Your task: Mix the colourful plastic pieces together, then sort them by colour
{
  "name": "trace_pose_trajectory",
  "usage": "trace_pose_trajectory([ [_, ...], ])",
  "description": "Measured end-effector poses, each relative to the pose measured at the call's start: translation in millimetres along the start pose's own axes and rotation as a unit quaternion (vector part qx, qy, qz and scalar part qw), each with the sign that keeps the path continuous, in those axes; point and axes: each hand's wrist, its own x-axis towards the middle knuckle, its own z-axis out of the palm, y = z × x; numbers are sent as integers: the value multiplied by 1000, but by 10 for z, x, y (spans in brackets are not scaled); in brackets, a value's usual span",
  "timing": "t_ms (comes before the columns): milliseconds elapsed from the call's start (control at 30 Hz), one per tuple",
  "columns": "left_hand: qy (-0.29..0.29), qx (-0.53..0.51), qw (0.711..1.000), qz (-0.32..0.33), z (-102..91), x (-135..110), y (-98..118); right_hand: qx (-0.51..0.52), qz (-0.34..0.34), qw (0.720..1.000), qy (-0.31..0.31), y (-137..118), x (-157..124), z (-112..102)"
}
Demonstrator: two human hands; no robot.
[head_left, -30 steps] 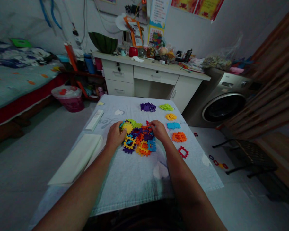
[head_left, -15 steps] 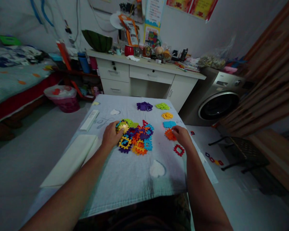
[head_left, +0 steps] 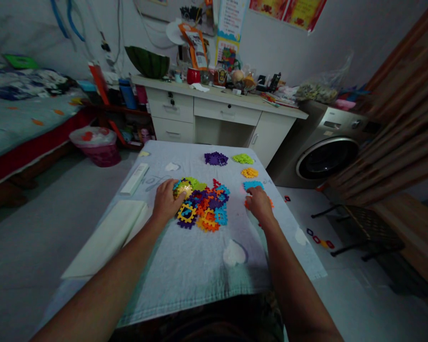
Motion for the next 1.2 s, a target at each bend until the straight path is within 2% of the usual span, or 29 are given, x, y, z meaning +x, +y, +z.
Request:
trace_pose_trajectory([
  [167,-14,-4,1000,-1,-18,-1,29,79,-124,986,-72,-471,185,138],
  [300,-16,-10,1000,-13,-42,0,64,93,-119,985,-80,-670,357,297],
  [433,-16,-8,1000,-16,-51,3,78,128,-109,981,-96,-695,436,363],
  [600,-15,-11,1000,-14,-46,7,72,245,-61,964,-81,-547,443,313],
  [800,-3,-19,1000,-18,-26,1,30,302,-19,952,-48,-51,374,57],
  [900,-5,-21,1000,-22,-22,-1,15,260,15,965,-33,192,272,-136],
  [1000,-5,-22,1000,-21,-20,0,7,191,28,981,-34,324,129,-272],
  [1200,-4,-24,1000,-15,-12,-4,-2,90,15,994,-63,326,-96,-229],
])
